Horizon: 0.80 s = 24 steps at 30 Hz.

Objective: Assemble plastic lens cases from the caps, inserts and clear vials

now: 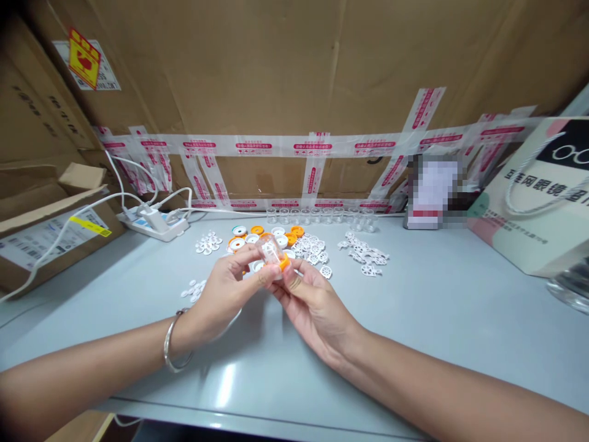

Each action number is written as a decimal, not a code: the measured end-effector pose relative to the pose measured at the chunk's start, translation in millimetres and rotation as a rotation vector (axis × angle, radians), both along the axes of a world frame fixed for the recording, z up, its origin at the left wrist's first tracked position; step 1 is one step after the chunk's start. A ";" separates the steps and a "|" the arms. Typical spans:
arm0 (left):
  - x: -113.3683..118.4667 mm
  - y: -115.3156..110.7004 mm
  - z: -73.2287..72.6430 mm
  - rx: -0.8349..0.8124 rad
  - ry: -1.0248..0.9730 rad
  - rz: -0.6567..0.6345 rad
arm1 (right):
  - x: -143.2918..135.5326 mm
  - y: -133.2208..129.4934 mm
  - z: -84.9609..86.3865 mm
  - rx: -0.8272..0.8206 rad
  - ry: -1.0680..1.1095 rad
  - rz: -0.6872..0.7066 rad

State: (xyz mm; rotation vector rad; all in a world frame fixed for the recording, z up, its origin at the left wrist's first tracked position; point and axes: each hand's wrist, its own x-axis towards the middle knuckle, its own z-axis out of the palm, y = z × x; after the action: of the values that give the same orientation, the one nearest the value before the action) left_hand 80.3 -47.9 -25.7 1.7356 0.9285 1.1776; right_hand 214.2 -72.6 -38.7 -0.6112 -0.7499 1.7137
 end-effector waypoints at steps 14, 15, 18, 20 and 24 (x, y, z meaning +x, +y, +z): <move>-25.4 16.1 16.1 0.694 0.263 -0.110 | 8.4 -1.8 16.6 -0.015 0.093 0.152; -25.4 15.4 17.2 0.718 0.280 -0.095 | 7.7 -2.3 16.4 -0.004 0.086 0.162; -25.3 13.0 19.2 0.752 0.298 -0.036 | 5.7 -4.4 15.8 0.004 0.053 0.184; -25.8 11.7 20.5 0.790 0.307 -0.012 | 5.0 -5.7 15.9 0.010 0.024 0.204; -28.6 10.6 23.4 0.874 0.335 0.004 | 5.0 -7.0 16.4 0.062 -0.032 0.238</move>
State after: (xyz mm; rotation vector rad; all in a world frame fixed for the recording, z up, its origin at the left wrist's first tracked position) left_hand 51.7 -37.3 -2.3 2.6858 0.6220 1.4380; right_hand 219.2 -79.6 -22.3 -0.5242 -0.9253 1.8926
